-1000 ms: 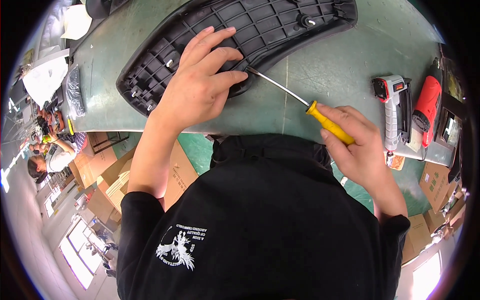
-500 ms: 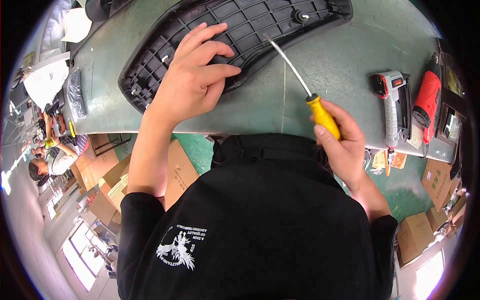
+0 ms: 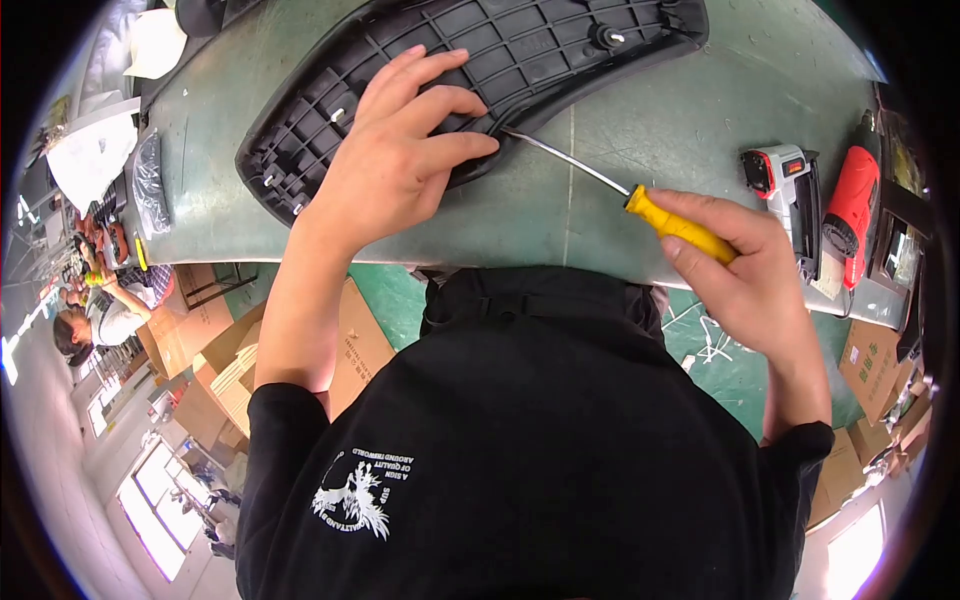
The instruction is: Assembling seat covers onto plastic bases using a screwdriver and pneumatic stapler.
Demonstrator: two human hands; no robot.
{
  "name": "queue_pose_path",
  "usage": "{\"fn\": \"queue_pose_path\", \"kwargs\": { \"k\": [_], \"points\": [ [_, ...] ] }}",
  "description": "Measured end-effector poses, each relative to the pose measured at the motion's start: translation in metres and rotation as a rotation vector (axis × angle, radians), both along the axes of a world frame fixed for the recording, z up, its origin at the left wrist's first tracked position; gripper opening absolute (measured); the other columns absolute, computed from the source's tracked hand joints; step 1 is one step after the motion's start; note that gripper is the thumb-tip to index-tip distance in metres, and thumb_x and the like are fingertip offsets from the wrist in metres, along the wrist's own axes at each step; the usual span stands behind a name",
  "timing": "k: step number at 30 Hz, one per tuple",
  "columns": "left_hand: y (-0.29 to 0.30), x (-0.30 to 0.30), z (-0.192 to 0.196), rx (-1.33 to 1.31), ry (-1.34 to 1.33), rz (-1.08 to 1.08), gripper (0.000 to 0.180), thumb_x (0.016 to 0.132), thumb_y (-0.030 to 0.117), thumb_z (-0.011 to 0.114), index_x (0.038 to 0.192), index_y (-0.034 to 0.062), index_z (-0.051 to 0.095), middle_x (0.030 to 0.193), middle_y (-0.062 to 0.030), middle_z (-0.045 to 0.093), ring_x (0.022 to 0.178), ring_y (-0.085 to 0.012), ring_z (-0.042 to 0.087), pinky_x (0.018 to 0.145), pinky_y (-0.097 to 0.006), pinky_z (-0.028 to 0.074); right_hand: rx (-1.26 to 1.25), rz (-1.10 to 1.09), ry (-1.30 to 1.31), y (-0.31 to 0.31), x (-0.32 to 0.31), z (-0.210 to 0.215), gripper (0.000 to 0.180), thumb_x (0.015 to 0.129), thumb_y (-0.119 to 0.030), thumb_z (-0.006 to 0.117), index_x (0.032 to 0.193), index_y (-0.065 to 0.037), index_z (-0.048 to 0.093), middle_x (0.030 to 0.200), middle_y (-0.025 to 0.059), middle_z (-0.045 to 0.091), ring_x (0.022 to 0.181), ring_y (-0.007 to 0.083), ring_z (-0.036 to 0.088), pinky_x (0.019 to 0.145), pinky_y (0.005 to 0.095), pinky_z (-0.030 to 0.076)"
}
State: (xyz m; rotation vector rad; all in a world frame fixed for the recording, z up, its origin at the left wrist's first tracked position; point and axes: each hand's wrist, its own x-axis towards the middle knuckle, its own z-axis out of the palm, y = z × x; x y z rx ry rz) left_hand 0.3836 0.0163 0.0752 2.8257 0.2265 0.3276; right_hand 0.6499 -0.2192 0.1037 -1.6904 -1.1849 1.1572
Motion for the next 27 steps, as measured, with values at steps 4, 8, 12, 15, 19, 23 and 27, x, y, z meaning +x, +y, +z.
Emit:
{"fn": "queue_pose_path", "kwargs": {
  "k": [4, 8, 12, 15, 19, 23, 27],
  "points": [
    [-0.01, 0.0, -0.004, 0.0, -0.018, 0.02, 0.035, 0.07, -0.005, 0.071, 0.1, 0.0087, 0.081, 0.12, -0.0083, 0.07, 0.143, -0.0385, 0.055, 0.122, -0.061, 0.04, -0.204, 0.104, 0.022, 0.019, 0.017, 0.022, 0.039, 0.097, 0.002, 0.071, 0.135, 0.0, 0.074, 0.121, 0.0116, 0.077, 0.102, 0.0116, 0.068, 0.091, 0.0267, 0.054],
    [-0.018, 0.0, -0.011, 0.019, -0.044, 0.046, 0.032, 0.07, -0.006, 0.071, 0.098, 0.0079, 0.08, 0.119, -0.0092, 0.07, 0.142, -0.0385, 0.056, 0.122, -0.06, 0.04, -0.255, 0.189, -0.074, 0.036, 0.022, 0.029, 0.037, 0.097, 0.002, 0.071, 0.133, 0.0, 0.076, 0.115, 0.0098, 0.078, 0.1, 0.0107, 0.067, 0.09, 0.0266, 0.053],
    [-0.021, 0.0, -0.011, 0.021, -0.048, 0.072, 0.03, 0.07, -0.006, 0.071, 0.096, 0.0071, 0.08, 0.119, -0.0092, 0.07, 0.142, -0.0382, 0.056, 0.122, -0.06, 0.041, -0.191, 0.159, -0.103, 0.04, 0.022, 0.029, 0.032, 0.094, -0.003, 0.074, 0.125, 0.004, 0.076, 0.101, 0.0109, 0.081, 0.086, 0.0096, 0.066, 0.078, 0.0272, 0.054],
    [-0.021, 0.0, -0.012, 0.009, -0.062, 0.074, 0.03, 0.07, -0.006, 0.072, 0.096, 0.0071, 0.08, 0.118, -0.0093, 0.07, 0.141, -0.0379, 0.057, 0.122, -0.06, 0.042, -0.141, 0.184, -0.134, 0.043, 0.025, 0.027, 0.031, 0.093, -0.001, 0.073, 0.124, 0.003, 0.077, 0.097, 0.0121, 0.079, 0.082, 0.0128, 0.067, 0.075, 0.0283, 0.053],
    [-0.019, -0.001, -0.013, -0.011, -0.073, 0.081, 0.029, 0.07, -0.006, 0.072, 0.094, 0.0071, 0.08, 0.116, -0.0095, 0.07, 0.14, -0.038, 0.058, 0.122, -0.059, 0.042, -0.019, 0.349, -0.299, 0.04, 0.023, 0.025, 0.04, 0.091, 0.007, 0.073, 0.13, 0.0, 0.076, 0.102, 0.0142, 0.073, 0.086, 0.0229, 0.069, 0.076, 0.0308, 0.053],
    [-0.015, -0.002, -0.012, -0.032, -0.082, 0.095, 0.027, 0.07, -0.007, 0.071, 0.092, 0.0064, 0.08, 0.114, -0.0097, 0.07, 0.139, -0.0385, 0.059, 0.121, -0.059, 0.042, 0.197, 0.348, -0.444, 0.023, 0.011, 0.0, 0.043, 0.088, 0.005, 0.075, 0.13, -0.003, 0.076, 0.099, 0.0138, 0.07, 0.075, 0.0294, 0.068, 0.068, 0.036, 0.056],
    [-0.009, 0.001, -0.012, -0.038, -0.094, 0.075, 0.026, 0.07, -0.006, 0.07, 0.091, 0.0058, 0.08, 0.112, -0.0097, 0.07, 0.139, -0.0385, 0.059, 0.121, -0.059, 0.043, 0.178, 0.212, -0.266, -0.003, 0.002, -0.029, 0.041, 0.093, 0.004, 0.075, 0.134, 0.0, 0.073, 0.111, 0.0171, 0.073, 0.081, 0.0238, 0.072, 0.072, 0.0338, 0.058]
  ]
}}
